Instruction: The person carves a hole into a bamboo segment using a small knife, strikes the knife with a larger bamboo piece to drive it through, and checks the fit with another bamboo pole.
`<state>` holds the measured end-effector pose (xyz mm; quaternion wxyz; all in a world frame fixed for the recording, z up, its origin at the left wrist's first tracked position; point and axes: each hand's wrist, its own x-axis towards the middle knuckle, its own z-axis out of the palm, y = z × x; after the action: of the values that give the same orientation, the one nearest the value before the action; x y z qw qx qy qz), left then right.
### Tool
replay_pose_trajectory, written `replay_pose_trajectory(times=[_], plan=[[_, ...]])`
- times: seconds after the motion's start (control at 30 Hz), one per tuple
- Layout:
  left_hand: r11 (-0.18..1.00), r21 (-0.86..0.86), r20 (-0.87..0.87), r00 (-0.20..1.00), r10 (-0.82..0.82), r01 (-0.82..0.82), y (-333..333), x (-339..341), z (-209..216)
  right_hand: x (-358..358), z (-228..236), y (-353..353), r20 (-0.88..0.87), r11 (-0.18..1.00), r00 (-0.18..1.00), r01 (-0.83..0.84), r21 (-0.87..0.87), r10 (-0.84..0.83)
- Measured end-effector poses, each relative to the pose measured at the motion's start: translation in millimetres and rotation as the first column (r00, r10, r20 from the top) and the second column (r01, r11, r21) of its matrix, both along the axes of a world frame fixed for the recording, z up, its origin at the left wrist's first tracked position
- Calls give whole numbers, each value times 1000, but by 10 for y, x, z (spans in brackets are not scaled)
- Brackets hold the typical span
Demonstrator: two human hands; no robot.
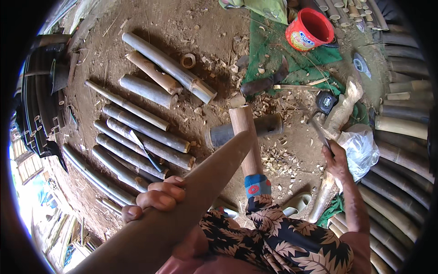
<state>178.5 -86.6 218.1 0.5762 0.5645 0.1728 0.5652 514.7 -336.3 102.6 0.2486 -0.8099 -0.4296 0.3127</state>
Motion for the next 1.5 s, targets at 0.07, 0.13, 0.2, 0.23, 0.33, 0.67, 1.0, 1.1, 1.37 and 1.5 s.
replay_pose_trajectory(times=[0.07,0.13,0.2,0.23,0.33,0.67,1.0,1.1,1.37,1.5], plan=[[1000,19,-3,1000,10,-10,19,5,30,172,256,277,143,960,950,-281,14,276],[1000,19,16,1000,23,-23,31,68,17,406,364,383,237,777,750,-532,-337,617],[1000,21,50,999,14,-15,19,188,-50,407,326,483,277,636,575,-659,-401,770],[999,32,70,998,-5,3,20,282,-96,335,189,493,318,603,513,-700,-382,797],[995,10,-4,995,99,-99,19,47,112,-277,-195,1238,353,539,475,-836,-103,806],[975,-95,-492,861,129,-201,34,-140,-606,874,338,201,321,802,740,-497,-331,591],[611,-299,-807,536,249,-733,1761,-949,-2083,679,1143,547,527,999,850,-12,-30,26],[567,-60,-917,270,294,-821,1905,-1131,-2250,976,1263,1353,665,973,745,114,-202,51],[867,-299,-772,635,26,-398,855,-82,-1920,1770,474,2225,734,883,580,53,-466,353],[597,-802,-328,819,-470,22,266,578,-1380,1077,621,2051,416,924,874,345,-165,-252]])
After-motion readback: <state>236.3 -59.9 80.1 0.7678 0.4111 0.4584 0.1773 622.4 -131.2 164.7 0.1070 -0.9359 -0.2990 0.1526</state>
